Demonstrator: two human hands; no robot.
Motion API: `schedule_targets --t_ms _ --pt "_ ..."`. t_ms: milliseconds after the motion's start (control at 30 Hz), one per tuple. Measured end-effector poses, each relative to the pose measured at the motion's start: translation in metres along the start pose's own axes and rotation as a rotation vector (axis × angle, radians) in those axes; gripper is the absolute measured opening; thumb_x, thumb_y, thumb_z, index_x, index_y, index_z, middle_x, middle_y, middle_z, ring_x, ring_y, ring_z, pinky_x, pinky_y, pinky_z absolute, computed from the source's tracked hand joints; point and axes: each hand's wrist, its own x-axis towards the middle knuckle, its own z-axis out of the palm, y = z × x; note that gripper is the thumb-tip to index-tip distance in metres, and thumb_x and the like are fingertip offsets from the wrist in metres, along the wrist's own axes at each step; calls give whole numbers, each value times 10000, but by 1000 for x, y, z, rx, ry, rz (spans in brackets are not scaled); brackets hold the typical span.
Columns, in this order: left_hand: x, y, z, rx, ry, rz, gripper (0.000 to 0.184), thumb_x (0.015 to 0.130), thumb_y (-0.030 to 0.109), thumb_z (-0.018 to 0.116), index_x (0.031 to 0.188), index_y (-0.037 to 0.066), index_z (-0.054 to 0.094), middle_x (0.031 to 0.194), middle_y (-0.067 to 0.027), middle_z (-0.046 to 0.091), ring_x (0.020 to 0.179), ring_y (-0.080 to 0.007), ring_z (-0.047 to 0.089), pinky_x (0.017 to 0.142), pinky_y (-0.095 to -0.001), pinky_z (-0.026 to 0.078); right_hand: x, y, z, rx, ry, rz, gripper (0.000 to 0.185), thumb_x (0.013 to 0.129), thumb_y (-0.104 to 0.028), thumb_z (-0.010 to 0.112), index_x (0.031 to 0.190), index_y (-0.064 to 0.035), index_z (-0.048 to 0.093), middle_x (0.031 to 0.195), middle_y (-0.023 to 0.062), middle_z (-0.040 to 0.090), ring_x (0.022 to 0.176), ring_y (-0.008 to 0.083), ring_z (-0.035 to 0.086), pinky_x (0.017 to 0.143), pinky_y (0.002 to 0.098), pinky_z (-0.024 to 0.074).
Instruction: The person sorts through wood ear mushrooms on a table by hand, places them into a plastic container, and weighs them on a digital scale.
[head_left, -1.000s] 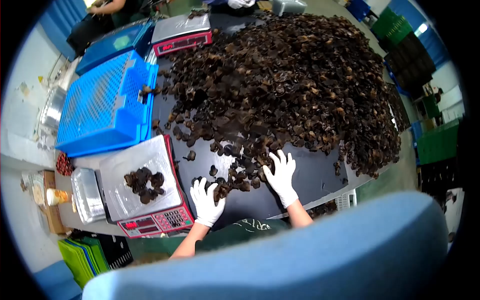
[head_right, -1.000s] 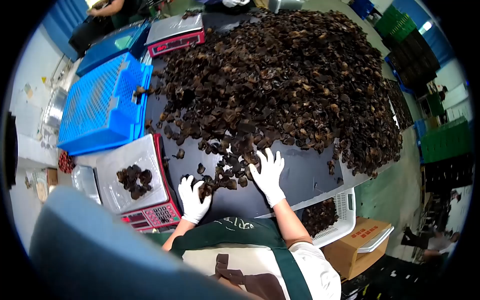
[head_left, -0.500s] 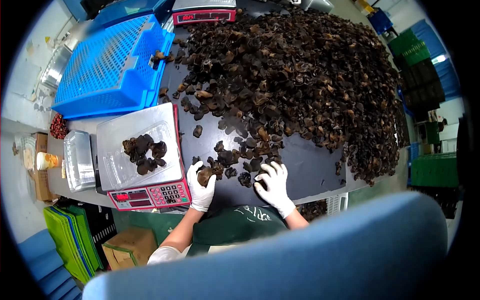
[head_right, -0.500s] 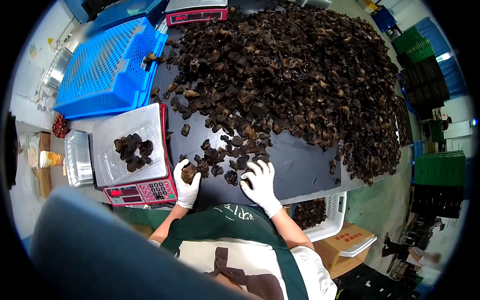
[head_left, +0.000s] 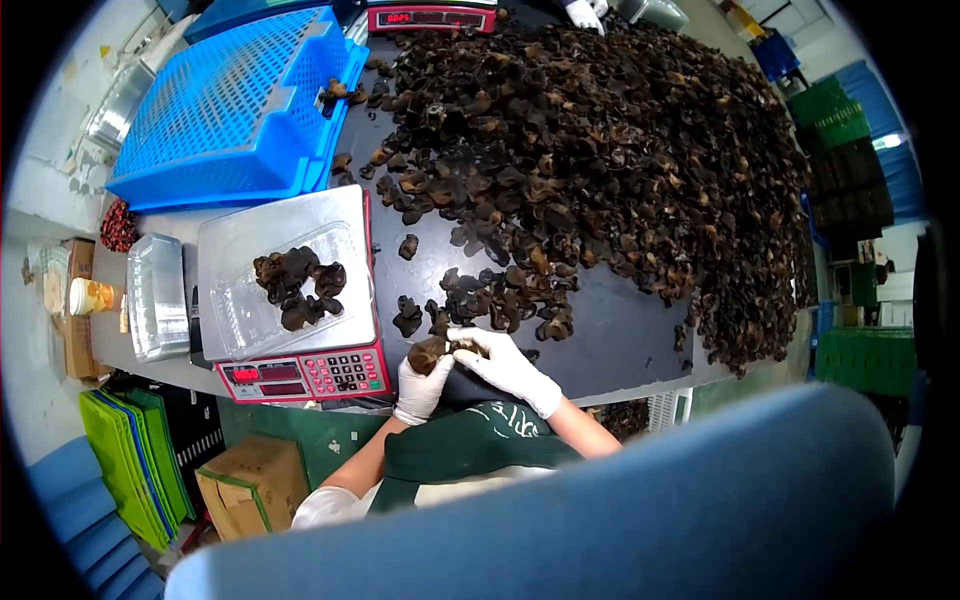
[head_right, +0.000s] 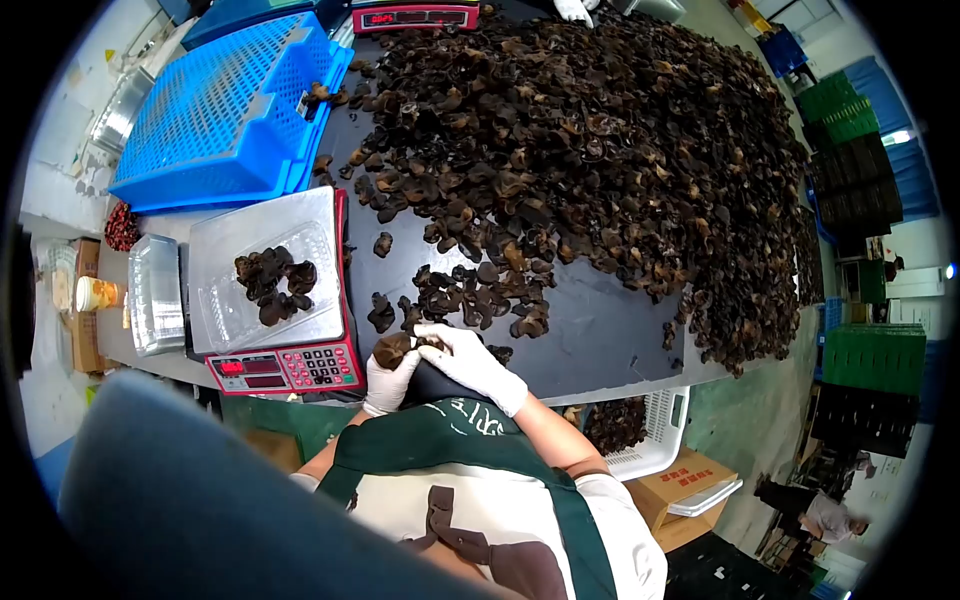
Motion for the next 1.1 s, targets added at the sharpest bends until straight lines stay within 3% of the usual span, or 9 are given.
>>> schedule_targets --t_ms 267,367,433,500,567,733,867,1033,1100 --pt "0 4 -14 112 -129 -109 311 1044 287 486 1171 24 593 849 -13 630 650 -65 553 598 -223 457 -29 23 -46 -149 307 64 150 882 -107 687 997 -21 644 833 52 642 743 112 574 684 264 479" --pt "13 7 -10 258 -117 38 265 1037 156 463 1217 -3 577 810 -26 631 641 -73 558 615 -234 479 -22 28 -69 -287 580 -63 111 907 -113 658 965 -20 642 840 90 636 751 174 599 705 297 486" --pt "19 26 -1 327 -159 49 291 983 26 485 1261 -2 563 895 -83 648 706 -137 612 676 -267 513 -14 41 -88 -661 678 -237 168 868 -64 610 1031 -63 652 975 103 657 950 293 615 855 380 475" --pt "23 34 11 566 -213 395 407 890 -49 547 1292 14 552 1009 -154 636 836 -262 647 779 -334 526 -3 28 -85 -895 768 -305 257 830 -66 644 1087 -77 655 1102 121 645 1067 309 582 959 412 431" --pt "21 26 15 731 -265 410 586 789 -23 632 1357 3 492 1116 -211 574 1041 -389 578 919 -418 480 9 33 -72 -1037 740 -288 489 805 -228 667 1272 -111 578 1324 147 519 1238 388 436 1025 510 337" --pt "12 33 10 939 -291 500 694 718 117 751 1354 5 496 1191 -210 539 1122 -382 539 976 -429 446 2 23 -11 -1087 213 -293 635 794 -372 704 1359 -140 532 1491 151 401 1396 442 287 1121 679 176" --pt "12 35 -3 1152 -124 540 686 720 204 769 1345 47 531 1323 -237 467 1230 -422 441 1028 -496 373 -29 27 -12 -934 18 -455 381 788 -278 721 1154 -175 692 1451 53 486 1396 402 329 1127 665 191" --pt "13 17 -4 1335 -207 521 676 748 335 753 1366 143 557 1460 -278 335 1351 -525 266 1093 -602 245 -58 34 -56 -907 314 -383 175 785 -219 693 948 -160 717 1146 29 652 1229 311 488 1080 549 296" --pt "11 10 -1 1268 -288 528 620 755 301 746 1336 154 588 1491 -258 298 1371 -532 223 1095 -621 239 -62 46 -79 -812 458 -298 250 784 -184 695 1029 -134 694 1191 81 628 1213 324 493 1059 498 341"
